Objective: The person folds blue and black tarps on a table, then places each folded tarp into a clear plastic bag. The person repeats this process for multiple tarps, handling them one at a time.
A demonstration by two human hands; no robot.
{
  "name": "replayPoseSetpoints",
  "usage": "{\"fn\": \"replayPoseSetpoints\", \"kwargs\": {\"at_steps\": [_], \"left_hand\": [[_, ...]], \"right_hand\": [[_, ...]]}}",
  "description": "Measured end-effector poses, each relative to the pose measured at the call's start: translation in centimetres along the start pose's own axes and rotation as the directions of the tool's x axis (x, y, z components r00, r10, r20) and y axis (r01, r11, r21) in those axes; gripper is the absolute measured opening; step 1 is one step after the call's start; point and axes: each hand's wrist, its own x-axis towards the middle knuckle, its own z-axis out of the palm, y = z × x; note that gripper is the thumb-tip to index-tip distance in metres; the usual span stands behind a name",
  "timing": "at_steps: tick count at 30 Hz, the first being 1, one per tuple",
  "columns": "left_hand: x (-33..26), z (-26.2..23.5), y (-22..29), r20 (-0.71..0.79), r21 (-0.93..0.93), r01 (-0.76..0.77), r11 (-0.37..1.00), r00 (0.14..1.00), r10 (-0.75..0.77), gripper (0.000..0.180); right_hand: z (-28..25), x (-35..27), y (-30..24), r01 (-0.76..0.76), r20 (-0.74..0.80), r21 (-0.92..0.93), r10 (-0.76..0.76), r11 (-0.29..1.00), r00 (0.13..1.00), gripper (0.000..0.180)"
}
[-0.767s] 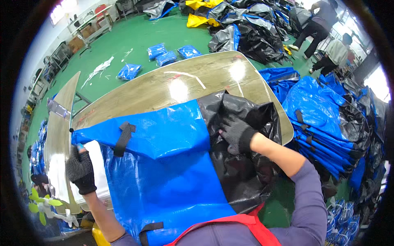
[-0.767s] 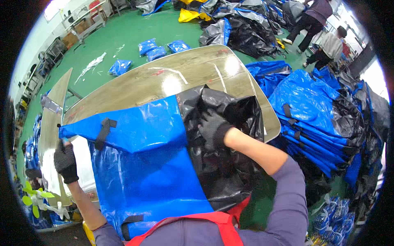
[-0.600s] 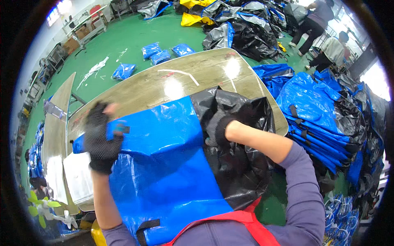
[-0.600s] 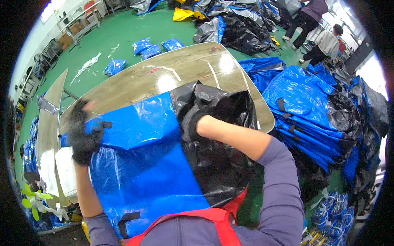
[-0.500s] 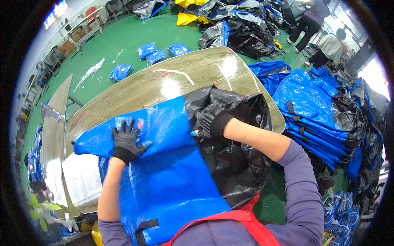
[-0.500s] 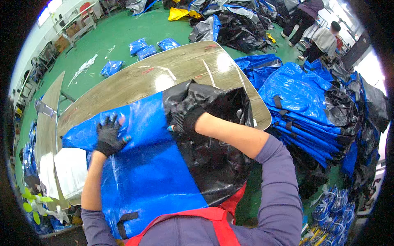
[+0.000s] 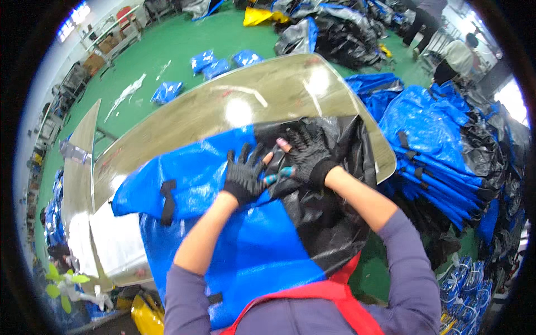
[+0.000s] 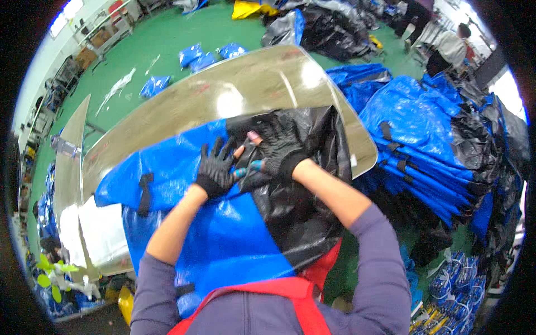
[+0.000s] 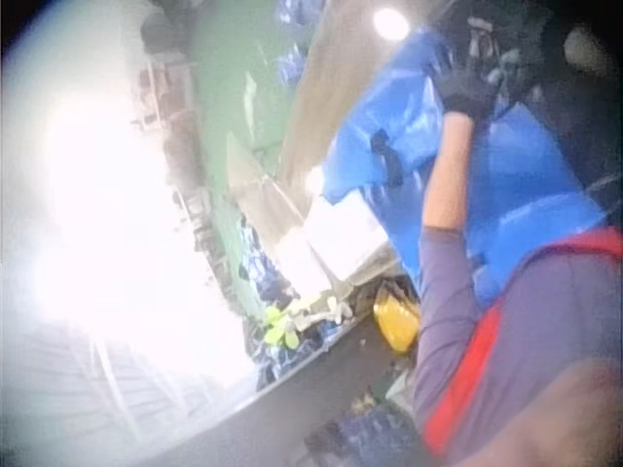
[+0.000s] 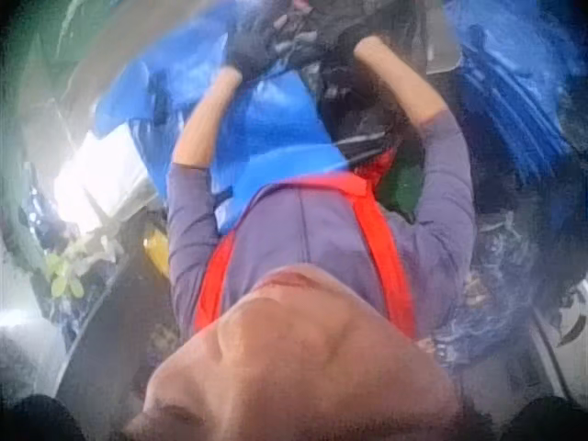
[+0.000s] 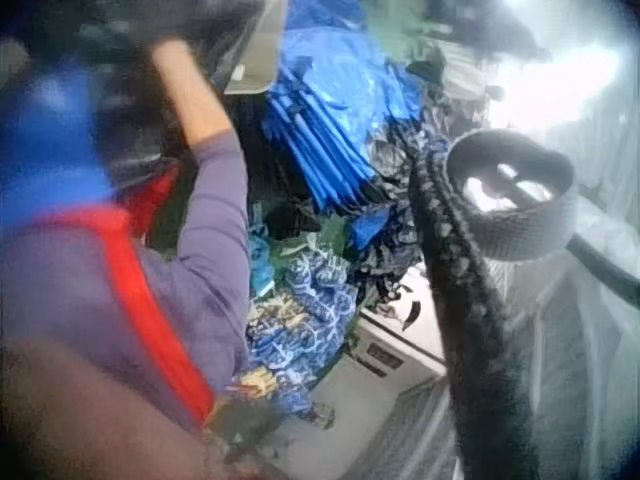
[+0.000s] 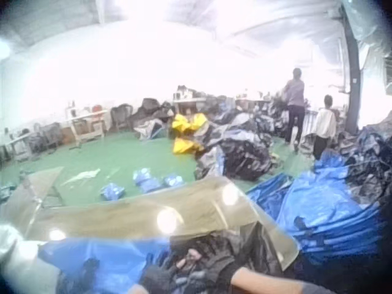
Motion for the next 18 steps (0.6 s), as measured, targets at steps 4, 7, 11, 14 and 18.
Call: {"fn": "replayPoseSetpoints", "kwargs": {"at_steps": [4,7,11,14,18], "left_hand": [[-9.5,-5.4,-10.1,0.02,0.078,0.435,0.897,0.899,-0.437,0.072],[-18.0,-8.4,-14.9,0.174,0.366,0.722,0.587,0.566,-0.806,0.077],[-18.1,-8.7,-13.2,0.294,0.305,0.669,0.678,0.611,-0.735,0.074],[-10.9,-8.5,-6.4,-0.023,-0.217,0.157,0.963,0.986,-0.166,0.064],[-1.4,-6.6,3.4,0.049,-0.335,-0.271,0.902,0.951,0.304,0.067]], "right_hand": [[1.9,-1.3,0.6,-0.044,0.0,-0.157,0.044,0.987,0.999,0.085],[3.4,-2.1,1.7,0.038,-0.189,-0.027,-0.043,0.999,0.981,0.094],[-0.2,-2.6,2.1,0.339,0.001,0.016,-0.339,0.941,0.941,0.099],[-6.9,-3.9,0.8,0.241,0.165,0.009,-0.239,0.97,0.957,0.081],[-13.7,-12.0,-1.8,0.071,0.512,0.532,-0.388,0.844,0.767,0.062]]}}
